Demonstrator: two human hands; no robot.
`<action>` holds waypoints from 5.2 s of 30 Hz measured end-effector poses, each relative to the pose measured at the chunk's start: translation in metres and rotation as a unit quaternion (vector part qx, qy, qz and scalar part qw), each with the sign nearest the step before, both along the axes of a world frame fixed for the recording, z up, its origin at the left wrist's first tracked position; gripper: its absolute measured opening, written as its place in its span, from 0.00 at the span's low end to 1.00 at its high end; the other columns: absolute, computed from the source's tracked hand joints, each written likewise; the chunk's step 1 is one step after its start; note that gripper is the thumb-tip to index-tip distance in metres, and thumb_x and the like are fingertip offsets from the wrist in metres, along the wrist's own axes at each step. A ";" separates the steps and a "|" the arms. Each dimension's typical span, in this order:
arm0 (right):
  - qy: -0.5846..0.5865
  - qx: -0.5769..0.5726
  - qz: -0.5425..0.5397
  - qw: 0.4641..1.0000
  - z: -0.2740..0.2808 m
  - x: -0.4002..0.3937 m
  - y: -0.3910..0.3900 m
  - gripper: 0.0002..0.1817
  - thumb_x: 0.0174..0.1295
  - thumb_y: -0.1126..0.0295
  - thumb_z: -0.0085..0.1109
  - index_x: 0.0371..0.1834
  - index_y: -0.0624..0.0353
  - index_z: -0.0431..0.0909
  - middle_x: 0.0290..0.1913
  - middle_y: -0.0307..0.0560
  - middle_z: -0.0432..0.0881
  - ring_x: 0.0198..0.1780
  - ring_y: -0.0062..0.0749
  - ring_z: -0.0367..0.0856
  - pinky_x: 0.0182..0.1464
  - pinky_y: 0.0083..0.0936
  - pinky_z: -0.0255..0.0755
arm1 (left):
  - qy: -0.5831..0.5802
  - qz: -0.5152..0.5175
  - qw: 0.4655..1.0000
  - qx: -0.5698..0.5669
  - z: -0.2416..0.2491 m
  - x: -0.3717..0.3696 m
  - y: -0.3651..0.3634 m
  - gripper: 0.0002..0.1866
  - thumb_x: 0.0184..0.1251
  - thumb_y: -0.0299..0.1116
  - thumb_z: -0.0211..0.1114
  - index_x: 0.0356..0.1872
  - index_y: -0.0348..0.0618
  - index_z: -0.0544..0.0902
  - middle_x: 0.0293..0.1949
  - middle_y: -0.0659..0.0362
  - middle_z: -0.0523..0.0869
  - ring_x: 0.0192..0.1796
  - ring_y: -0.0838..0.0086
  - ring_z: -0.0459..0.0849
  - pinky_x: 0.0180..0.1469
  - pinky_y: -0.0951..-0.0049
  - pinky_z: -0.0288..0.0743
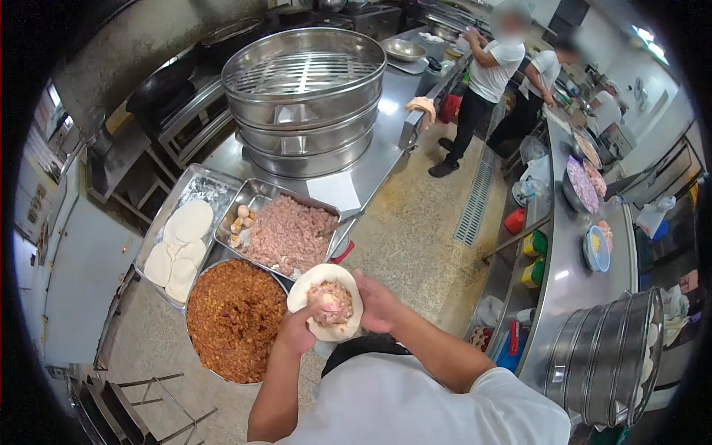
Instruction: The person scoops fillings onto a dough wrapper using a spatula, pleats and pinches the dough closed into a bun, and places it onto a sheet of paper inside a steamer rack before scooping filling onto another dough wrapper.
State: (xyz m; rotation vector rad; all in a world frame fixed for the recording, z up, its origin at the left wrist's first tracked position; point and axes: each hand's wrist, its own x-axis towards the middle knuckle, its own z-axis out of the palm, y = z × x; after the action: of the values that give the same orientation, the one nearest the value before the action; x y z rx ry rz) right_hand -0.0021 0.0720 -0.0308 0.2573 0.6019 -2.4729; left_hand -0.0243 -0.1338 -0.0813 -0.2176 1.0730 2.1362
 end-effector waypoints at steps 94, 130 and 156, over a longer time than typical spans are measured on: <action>-0.037 0.086 -0.126 0.988 0.001 0.244 -0.428 0.33 0.74 0.43 0.43 0.74 0.50 0.58 0.71 0.47 0.66 0.69 0.40 0.70 0.69 0.39 0.68 | -0.041 -0.149 0.986 0.064 0.031 0.179 -0.401 0.23 0.71 0.33 0.57 0.64 0.34 0.70 0.59 0.47 0.79 0.58 0.57 0.81 0.62 0.54 0.76; -0.052 0.157 -0.133 0.977 -0.023 0.200 -0.502 0.33 0.76 0.44 0.36 0.72 0.57 0.61 0.68 0.51 0.71 0.66 0.38 0.73 0.70 0.39 0.67 | -0.067 -0.170 0.979 0.095 0.000 0.135 -0.463 0.23 0.75 0.36 0.55 0.67 0.38 0.68 0.61 0.49 0.78 0.61 0.59 0.80 0.64 0.56 0.75; 0.142 0.238 -0.178 0.944 0.035 0.198 -0.520 0.14 0.72 0.64 0.55 0.55 0.59 0.74 0.47 0.42 0.79 0.44 0.26 0.80 0.47 0.31 0.79 | -0.037 0.054 0.945 0.320 0.043 0.129 -0.487 0.54 0.49 0.85 0.48 0.58 0.42 0.74 0.50 0.48 0.80 0.47 0.61 0.80 0.50 0.58 0.77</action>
State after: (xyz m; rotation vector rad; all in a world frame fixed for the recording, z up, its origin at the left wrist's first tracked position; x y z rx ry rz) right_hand 0.1957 -0.4479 0.0040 0.2075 1.3901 -2.6925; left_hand 0.1045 -0.6207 -0.0385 -0.0449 0.2886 2.4301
